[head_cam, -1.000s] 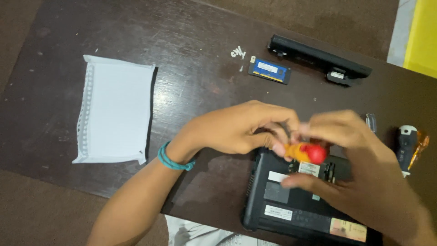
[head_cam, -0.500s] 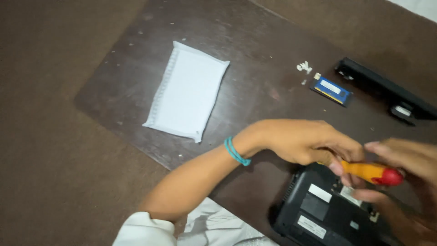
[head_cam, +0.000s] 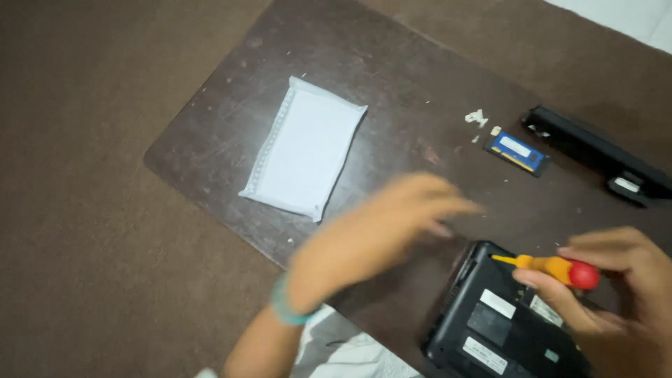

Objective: Attaching a keyboard to a laptop and securing it with screws using a screwdriver

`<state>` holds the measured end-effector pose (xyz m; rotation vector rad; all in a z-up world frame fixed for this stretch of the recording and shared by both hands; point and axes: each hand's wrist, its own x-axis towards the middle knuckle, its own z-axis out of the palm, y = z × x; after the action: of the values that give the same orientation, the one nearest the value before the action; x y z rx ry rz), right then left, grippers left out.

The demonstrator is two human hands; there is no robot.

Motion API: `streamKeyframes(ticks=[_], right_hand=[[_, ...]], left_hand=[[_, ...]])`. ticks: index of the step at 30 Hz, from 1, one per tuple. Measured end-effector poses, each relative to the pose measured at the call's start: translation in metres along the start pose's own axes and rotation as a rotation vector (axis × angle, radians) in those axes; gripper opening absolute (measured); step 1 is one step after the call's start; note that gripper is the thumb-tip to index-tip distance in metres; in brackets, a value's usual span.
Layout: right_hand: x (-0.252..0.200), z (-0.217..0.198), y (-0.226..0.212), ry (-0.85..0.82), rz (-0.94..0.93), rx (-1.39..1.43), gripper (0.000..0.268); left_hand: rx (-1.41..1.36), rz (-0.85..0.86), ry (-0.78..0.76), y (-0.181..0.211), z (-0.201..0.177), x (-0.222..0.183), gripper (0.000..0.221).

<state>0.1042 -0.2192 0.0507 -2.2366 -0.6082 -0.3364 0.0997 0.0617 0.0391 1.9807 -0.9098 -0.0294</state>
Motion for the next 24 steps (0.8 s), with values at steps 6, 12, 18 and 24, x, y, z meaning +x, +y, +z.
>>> streamKeyframes(ticks=[6, 12, 18, 24], right_hand=[[0.024, -0.009, -0.024, -0.249, 0.016, -0.143, 0.031], [0.008, -0.024, 0.024, -0.191, 0.034, -0.128, 0.034], [-0.019, -0.062, 0.092, -0.084, 0.241, -0.073, 0.025], [0.001, -0.079, -0.017, 0.075, 0.026, -0.057, 0.021]], left_hand=[[0.431, -0.721, 0.229, -0.001, -0.056, -0.094, 0.023], [0.448, -0.695, 0.06, -0.02, -0.064, -0.102, 0.02], [0.337, -0.463, -0.065, -0.038, -0.075, -0.107, 0.01], [0.401, -0.394, 0.076, -0.02, -0.087, -0.094, 0.009]])
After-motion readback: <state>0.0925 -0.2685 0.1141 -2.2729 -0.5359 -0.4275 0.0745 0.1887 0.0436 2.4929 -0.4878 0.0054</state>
